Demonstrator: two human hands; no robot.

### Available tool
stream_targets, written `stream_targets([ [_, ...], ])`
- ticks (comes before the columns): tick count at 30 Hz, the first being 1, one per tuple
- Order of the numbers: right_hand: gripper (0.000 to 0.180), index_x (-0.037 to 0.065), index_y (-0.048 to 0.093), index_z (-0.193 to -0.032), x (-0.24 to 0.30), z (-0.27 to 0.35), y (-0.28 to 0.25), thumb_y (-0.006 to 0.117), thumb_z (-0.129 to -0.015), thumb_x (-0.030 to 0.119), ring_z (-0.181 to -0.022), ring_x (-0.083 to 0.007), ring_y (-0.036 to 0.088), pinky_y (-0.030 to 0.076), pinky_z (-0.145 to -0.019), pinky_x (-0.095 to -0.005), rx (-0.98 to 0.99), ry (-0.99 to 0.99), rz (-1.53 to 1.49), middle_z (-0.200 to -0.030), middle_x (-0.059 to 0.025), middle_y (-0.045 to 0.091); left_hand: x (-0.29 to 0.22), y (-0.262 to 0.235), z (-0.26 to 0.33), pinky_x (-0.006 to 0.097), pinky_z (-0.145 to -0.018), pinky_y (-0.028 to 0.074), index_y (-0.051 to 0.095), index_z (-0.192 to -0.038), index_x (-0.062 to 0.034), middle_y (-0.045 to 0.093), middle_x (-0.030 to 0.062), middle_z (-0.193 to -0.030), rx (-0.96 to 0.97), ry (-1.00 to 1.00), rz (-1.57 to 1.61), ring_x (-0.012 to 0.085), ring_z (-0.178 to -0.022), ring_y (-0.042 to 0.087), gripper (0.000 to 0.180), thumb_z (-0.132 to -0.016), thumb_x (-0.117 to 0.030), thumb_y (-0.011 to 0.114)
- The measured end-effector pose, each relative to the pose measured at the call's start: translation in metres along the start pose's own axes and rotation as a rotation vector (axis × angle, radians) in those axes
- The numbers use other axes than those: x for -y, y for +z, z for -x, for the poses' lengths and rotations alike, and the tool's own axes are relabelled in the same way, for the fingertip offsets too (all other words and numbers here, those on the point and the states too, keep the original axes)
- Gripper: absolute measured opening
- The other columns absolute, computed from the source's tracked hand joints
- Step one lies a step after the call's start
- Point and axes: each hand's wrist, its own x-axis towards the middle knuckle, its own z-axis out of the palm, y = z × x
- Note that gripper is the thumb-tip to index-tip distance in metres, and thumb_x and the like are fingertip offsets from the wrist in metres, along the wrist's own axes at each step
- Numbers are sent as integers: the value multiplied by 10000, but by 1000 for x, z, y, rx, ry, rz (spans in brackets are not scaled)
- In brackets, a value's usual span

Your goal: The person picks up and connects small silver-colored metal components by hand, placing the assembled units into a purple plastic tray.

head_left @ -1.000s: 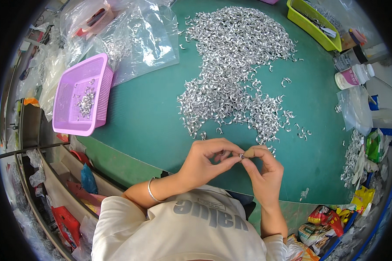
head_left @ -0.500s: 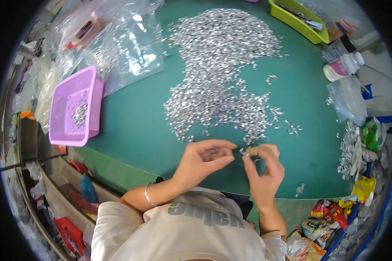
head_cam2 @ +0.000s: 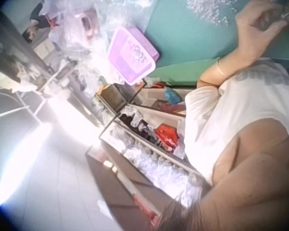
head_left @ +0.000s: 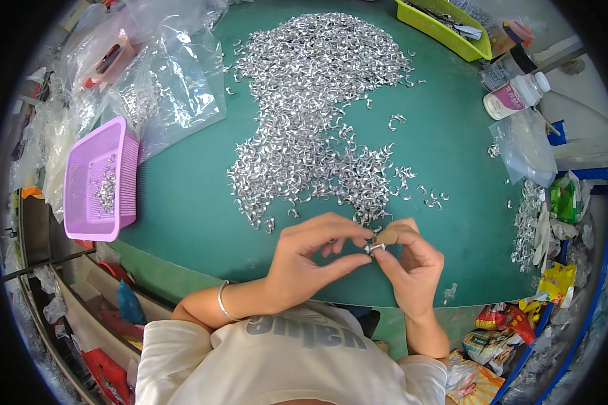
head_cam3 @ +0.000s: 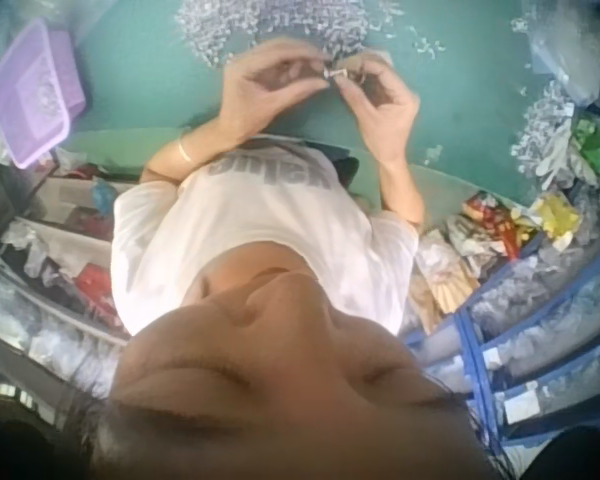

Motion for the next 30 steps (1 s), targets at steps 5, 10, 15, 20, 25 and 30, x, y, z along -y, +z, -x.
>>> stream_targets([
  [5,159,-46,607,-823,1,3,3,650,-676,-90,-787,-182,503,410,-690,-278,4,-21,-29,-818,-93,589,-4,2,1,223,-517,393,644,-860,-21,601,52,-834,5,84,-120,107,-632,479,209,-665,28,702],
  [10,150,-53,600,-833,0,5,4,641,-693,-92,-792,-181,501,412,-693,-280,15,-9,-81,-838,-97,591,-9,2,1,250,-524,416,637,-843,-12,600,72,-818,5,218,-243,151,-635,504,225,-637,31,717],
  [15,137,-57,596,-847,2,7,8,621,-718,-93,-803,-181,497,410,-704,-284,26,11,-140,-854,-99,594,-11,1,0,263,-523,424,630,-839,2,594,87,-805,6,389,-335,185,-633,524,239,-620,22,724],
  [20,125,-61,594,-852,5,10,10,607,-732,-90,-810,-186,495,406,-717,-287,37,37,-150,-861,-100,596,-15,0,3,269,-513,425,624,-839,11,587,91,-797,-12,448,-382,188,-612,522,236,-624,24,720],
  [25,143,-70,583,-877,6,12,10,601,-737,-90,-814,-201,491,403,-722,-296,45,20,-113,-862,-108,593,-18,-1,4,267,-509,418,624,-844,13,588,93,-794,-7,478,-421,185,-608,524,247,-618,29,723],
  [30,143,-79,573,-891,9,15,11,586,-748,-92,-814,-202,490,403,-723,-296,52,12,-118,-863,-111,590,-18,-3,7,253,-499,400,635,-849,-4,598,88,-791,-14,486,-425,172,-599,528,273,-599,29,739],
])
